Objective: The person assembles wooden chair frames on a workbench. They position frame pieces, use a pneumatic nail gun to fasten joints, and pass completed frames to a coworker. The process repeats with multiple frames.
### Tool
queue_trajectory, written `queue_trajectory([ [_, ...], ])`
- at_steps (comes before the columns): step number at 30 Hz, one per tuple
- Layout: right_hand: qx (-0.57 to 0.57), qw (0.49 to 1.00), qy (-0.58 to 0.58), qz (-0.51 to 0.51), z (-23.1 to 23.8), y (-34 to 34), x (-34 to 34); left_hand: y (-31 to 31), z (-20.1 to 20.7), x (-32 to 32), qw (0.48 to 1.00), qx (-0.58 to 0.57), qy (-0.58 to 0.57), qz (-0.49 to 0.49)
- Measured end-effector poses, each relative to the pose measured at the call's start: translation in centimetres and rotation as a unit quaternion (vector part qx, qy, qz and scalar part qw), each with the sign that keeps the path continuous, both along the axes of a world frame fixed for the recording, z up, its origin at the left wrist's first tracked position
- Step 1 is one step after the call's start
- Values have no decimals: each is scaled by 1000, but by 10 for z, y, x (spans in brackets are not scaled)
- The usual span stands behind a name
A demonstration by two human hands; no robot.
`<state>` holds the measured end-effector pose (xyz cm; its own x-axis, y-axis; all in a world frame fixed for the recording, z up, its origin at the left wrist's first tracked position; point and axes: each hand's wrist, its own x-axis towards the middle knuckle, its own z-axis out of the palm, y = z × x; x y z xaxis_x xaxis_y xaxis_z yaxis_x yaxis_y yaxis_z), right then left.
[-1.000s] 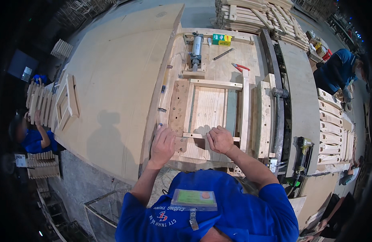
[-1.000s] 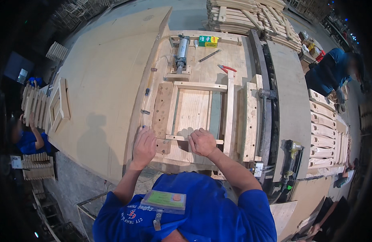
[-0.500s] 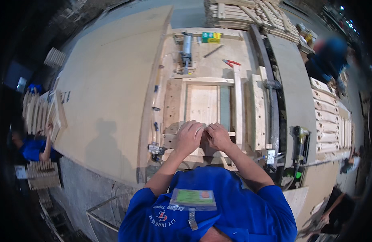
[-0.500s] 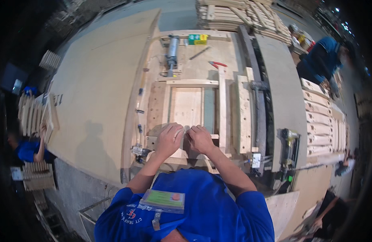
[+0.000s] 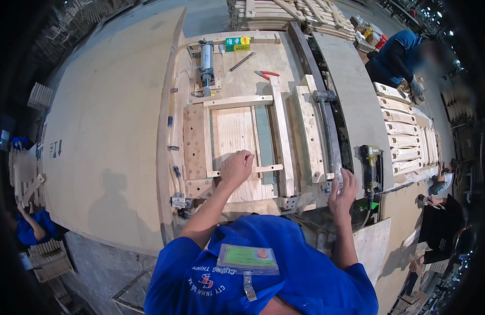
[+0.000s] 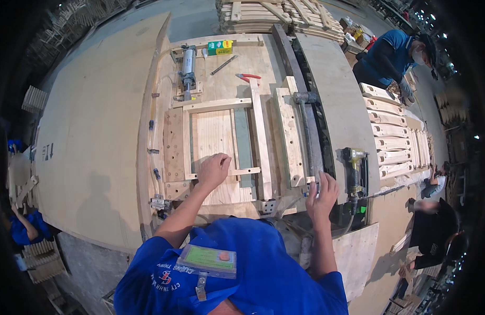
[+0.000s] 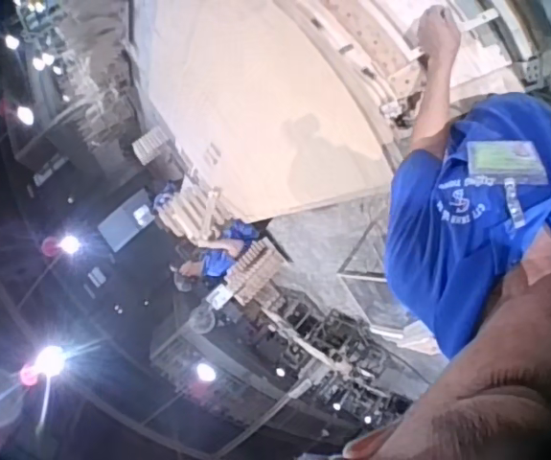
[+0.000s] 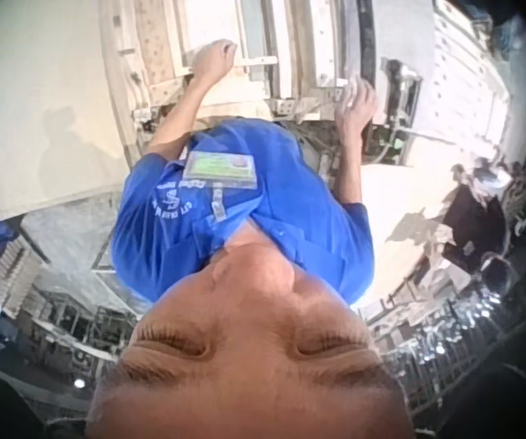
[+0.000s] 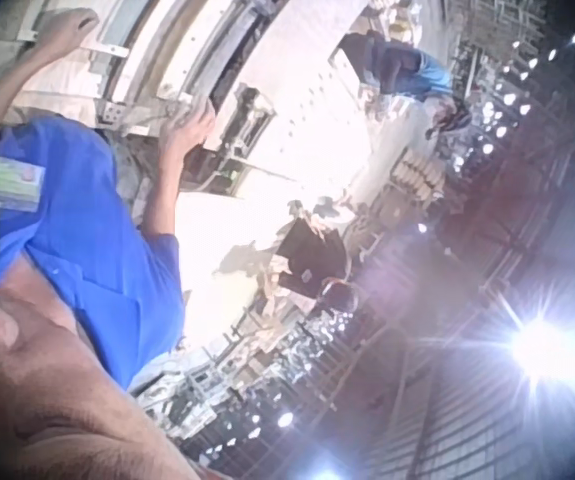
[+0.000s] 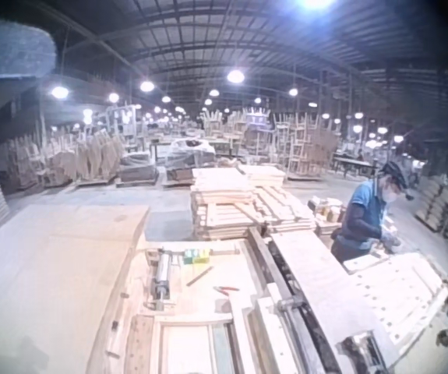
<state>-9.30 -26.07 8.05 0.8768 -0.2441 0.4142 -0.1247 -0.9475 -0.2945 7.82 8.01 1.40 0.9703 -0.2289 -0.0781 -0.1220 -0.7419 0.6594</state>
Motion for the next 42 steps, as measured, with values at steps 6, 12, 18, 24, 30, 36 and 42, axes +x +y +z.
queue_trajectory([
  [6,-10,993,103,53,20,14,26,2,5,0,999,20,35,17],
  [12,111,982,153,22,15,17,129,4,7,0,998,35,52,16],
  [18,55,977,204,-8,-31,33,206,5,3,-4,999,19,11,38],
  [24,313,933,170,-41,-36,26,215,-1,11,-1,999,4,28,14],
  [30,589,793,157,12,76,87,139,5,-3,-5,999,24,-25,37],
  [36,503,852,-42,142,129,115,44,9,1,-7,1000,1,2,26],
  [42,305,908,284,37,-26,110,-35,0,6,-2,1000,8,18,11],
])
